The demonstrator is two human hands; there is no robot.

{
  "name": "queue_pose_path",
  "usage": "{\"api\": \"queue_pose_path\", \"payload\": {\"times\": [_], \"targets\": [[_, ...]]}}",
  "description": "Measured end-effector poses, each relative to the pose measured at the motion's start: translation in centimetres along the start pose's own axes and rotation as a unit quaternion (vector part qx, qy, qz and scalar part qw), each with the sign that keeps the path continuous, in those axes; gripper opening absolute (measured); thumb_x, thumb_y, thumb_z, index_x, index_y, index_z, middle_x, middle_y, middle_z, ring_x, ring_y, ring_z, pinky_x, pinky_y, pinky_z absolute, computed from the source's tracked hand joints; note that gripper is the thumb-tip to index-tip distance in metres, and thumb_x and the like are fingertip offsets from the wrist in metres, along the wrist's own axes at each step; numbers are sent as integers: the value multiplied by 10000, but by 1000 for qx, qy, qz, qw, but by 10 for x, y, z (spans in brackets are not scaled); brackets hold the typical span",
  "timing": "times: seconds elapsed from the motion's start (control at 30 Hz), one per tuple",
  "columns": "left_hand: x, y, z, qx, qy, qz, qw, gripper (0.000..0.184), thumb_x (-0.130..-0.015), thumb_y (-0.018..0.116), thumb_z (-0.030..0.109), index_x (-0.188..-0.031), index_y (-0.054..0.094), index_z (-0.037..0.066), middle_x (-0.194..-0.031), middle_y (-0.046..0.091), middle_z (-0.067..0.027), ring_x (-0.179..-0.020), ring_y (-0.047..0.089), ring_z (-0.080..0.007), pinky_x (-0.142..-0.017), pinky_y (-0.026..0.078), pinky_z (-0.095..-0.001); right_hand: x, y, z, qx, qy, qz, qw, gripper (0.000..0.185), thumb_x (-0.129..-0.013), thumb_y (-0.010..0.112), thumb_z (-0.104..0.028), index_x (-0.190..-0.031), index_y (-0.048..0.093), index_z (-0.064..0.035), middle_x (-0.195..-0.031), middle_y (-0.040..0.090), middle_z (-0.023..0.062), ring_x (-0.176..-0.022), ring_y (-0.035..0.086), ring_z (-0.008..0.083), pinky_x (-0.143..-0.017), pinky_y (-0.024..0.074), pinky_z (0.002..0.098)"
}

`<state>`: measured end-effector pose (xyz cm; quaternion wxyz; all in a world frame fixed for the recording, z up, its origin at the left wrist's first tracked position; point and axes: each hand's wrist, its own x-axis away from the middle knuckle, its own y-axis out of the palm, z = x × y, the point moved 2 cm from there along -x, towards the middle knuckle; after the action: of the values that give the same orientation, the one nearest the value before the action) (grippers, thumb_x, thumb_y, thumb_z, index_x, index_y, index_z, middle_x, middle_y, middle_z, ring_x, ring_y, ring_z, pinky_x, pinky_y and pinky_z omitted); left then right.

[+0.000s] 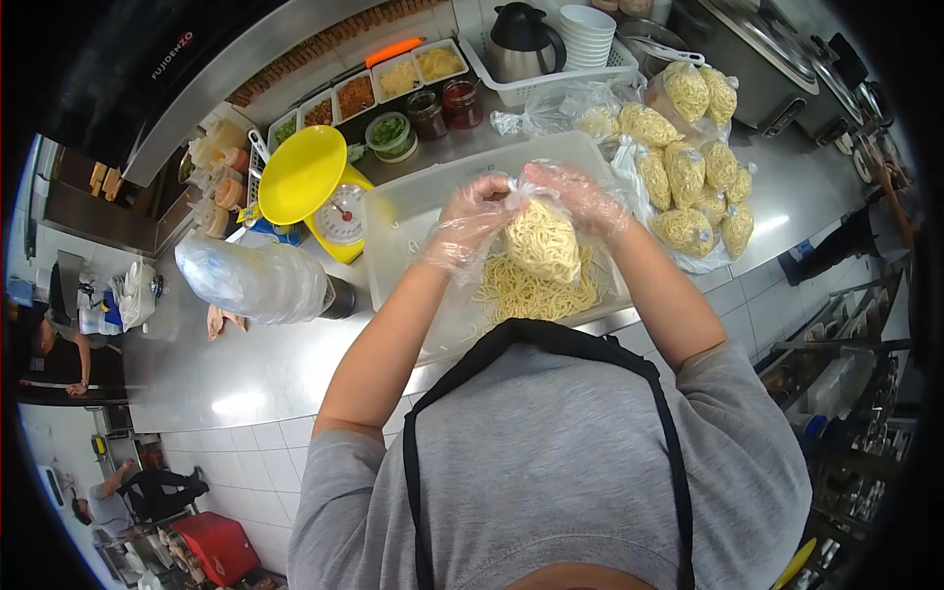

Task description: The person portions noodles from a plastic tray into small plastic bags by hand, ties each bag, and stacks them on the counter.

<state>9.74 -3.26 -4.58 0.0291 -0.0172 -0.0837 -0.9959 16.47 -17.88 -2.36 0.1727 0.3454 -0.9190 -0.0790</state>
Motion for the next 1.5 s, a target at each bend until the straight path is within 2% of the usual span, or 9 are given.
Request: {"api": "queue_pose_path", "payload": {"times": [0.1, 0.17, 0.37, 0.43, 0.53, 0.73, 0.97, 1.33, 1.5], "targets": [[-7, -11, -27, -133, 13, -23, 991, 141, -754, 664, 99, -857, 590, 38, -811, 573, 9, -729, 508, -59, -649, 422, -211, -30, -20, 23, 267, -59, -86, 958, 472, -859, 481, -426, -1026, 573, 5, -993, 576, 118, -909, 539, 183, -796, 426, 313], [-9, -19, -39, -209, 31, -33, 977, 137, -746, 668, 87, -840, 585, 33, -791, 571, 9, -710, 509, -59, -640, 428, -212, -43, -26, 38, 572, 13, -69, 817, 493, -869, 440, -450, -1046, 561, -6, -979, 575, 148, -907, 553, 227, -797, 428, 341], [-17, -34, -60, -46, -48, -41, 997, 111, -736, 663, 44, -786, 564, 48, -732, 555, 24, -668, 501, -43, -610, 424, -191, -39, -58, 4, 565, -333, 169, 736, 434, -873, 431, -416, -1071, 567, -55, -1012, 583, 95, -977, 537, 197, -863, 410, 326], [-18, -38, -64, -55, -62, -65, 994, 108, -744, 654, 39, -789, 558, 61, -747, 552, 26, -675, 499, -34, -611, 416, -176, -30, -67, -23, 86, -43, 219, 971, 374, -885, 433, -358, -1144, 524, -104, -1086, 559, 47, -1020, 511, 168, -905, 386, 312], [-21, -33, -65, -49, -52, -60, 996, 118, -753, 653, 56, -829, 563, 61, -766, 548, 24, -696, 496, -40, -638, 416, -182, -36, -49, 10, 276, -77, -120, 950, 402, -863, 491, -401, -1152, 506, -122, -1083, 527, 13, -967, 506, 146, -837, 410, 308], [-18, -34, -52, -75, -54, -85, 992, 144, -775, 630, 85, -900, 565, 56, -828, 556, 8, -766, 495, -63, -713, 410, -210, -45, -31, 29, 295, 29, -214, 931, 374, -825, 577, -353, -1111, 507, -122, -1073, 508, 40, -1032, 452, 155, -907, 345, 300], [-17, -25, -49, -32, -26, -75, 996, 163, -798, 568, 81, -954, 562, 34, -843, 564, 7, -778, 506, -89, -725, 414, -240, -45, -26, 44, 300, 30, -205, 931, 424, -822, 582, -327, -1159, 458, -100, -1117, 487, 71, -1039, 444, 167, -909, 343, 306], [-16, -9, -47, -407, 145, 180, 884, 152, -789, 588, 154, -871, 510, 53, -796, 536, -62, -771, 497, -106, -692, 410, -260, -56, -18, 62, 326, -94, -89, 936, 194, -802, 577, -209, -943, 518, -88, -915, 527, 52, -830, 474, 159, -768, 394, 298], [-20, -26, -56, -240, 83, 84, 964, 163, -787, 604, 154, -872, 509, 51, -810, 535, -46, -753, 494, -94, -674, 417, -252, -47, -16, 49, 322, -27, -89, 942, 255, -815, 565, -225, -1028, 514, -96, -1003, 526, 49, -900, 475, 160, -805, 384, 287]]}}
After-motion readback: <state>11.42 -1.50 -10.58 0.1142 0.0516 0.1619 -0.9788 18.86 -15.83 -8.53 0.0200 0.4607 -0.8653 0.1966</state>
